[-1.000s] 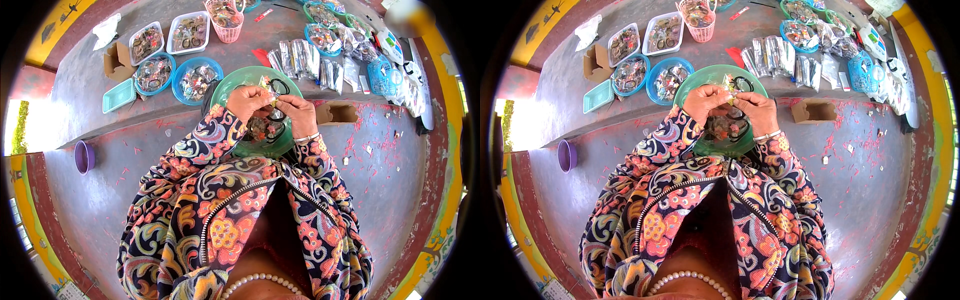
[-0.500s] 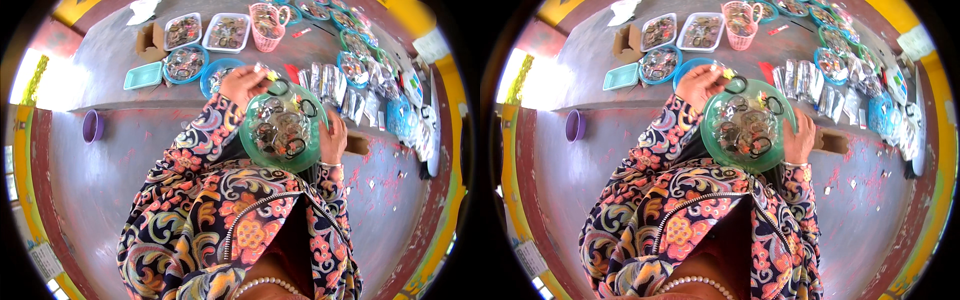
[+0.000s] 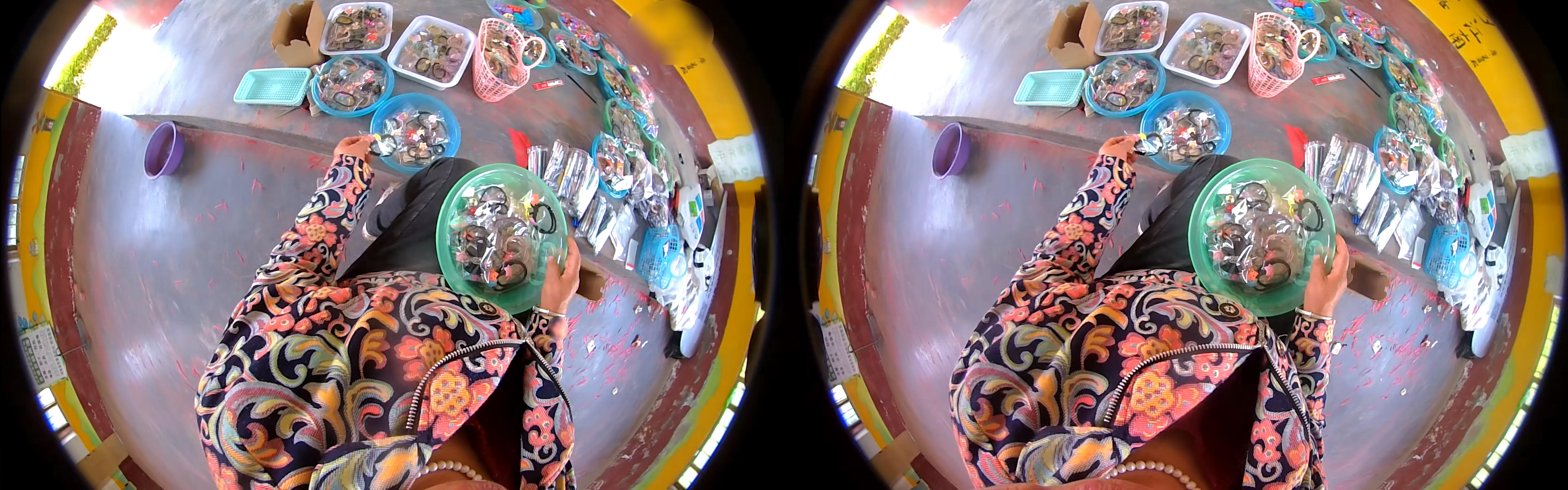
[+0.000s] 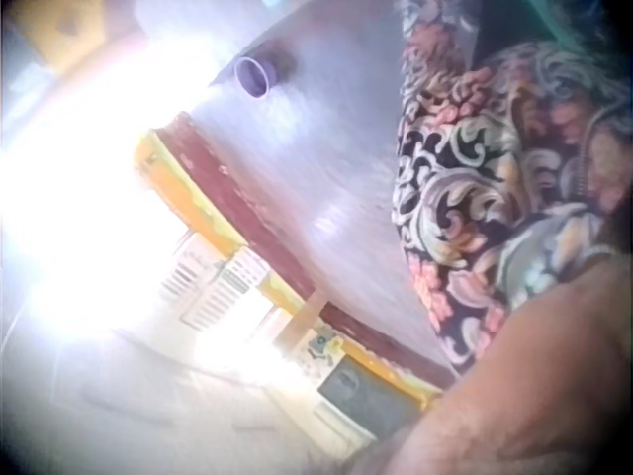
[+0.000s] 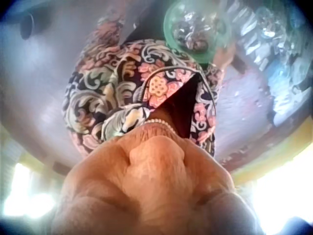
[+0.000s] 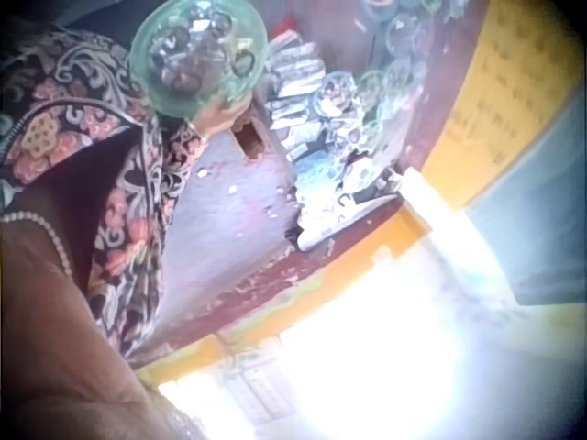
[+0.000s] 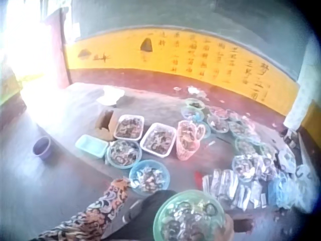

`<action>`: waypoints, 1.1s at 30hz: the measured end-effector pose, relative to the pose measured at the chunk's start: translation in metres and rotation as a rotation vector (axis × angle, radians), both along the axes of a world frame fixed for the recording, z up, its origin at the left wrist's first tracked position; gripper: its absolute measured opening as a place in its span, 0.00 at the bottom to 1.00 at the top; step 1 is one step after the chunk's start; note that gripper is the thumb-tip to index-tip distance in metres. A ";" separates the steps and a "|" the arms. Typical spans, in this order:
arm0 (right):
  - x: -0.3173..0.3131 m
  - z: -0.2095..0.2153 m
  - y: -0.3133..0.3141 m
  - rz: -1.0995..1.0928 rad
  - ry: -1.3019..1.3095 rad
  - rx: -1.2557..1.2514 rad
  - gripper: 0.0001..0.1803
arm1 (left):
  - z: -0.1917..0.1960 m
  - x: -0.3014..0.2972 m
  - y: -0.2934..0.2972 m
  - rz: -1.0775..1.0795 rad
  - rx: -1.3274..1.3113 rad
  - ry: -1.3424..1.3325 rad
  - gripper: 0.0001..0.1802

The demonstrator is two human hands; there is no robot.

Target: The person sits on the floor and repeatedly picks small, colorful craft items from a green bowl. They place each item into a small clear plastic bag and seal it, then set the finished package aside on the floor. The process is repeated continuously throughout the clip.

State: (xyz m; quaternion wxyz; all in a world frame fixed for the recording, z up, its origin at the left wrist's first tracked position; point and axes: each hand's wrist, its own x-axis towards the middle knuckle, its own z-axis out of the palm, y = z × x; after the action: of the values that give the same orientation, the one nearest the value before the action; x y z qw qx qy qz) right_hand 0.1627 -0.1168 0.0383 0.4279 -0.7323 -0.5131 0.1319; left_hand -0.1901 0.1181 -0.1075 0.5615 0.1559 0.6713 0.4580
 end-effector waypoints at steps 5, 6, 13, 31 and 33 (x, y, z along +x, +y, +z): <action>0.001 0.004 -0.006 -0.004 -0.022 -0.041 0.26 | -0.038 0.018 0.006 -0.213 -0.052 0.050 0.14; 0.001 0.003 -0.007 -0.002 -0.013 -0.040 0.26 | -0.038 0.024 0.008 -0.256 -0.037 0.070 0.13; -0.006 0.012 -0.005 0.017 0.038 -0.055 0.25 | -0.056 0.061 0.026 -0.367 0.016 -0.199 0.10; -0.008 0.016 -0.009 0.005 -0.020 -0.024 0.25 | -0.121 0.085 0.035 -1.250 0.493 1.107 0.16; -0.009 0.016 -0.010 0.003 -0.029 -0.018 0.25 | -0.163 0.083 0.048 -1.298 0.572 1.121 0.16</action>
State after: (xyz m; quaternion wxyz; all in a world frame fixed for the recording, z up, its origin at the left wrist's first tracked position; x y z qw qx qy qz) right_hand 0.1541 -0.1267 0.0547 0.4135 -0.7372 -0.5191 0.1264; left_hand -0.1067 0.1663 -0.2702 0.2399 0.8379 0.4869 0.0572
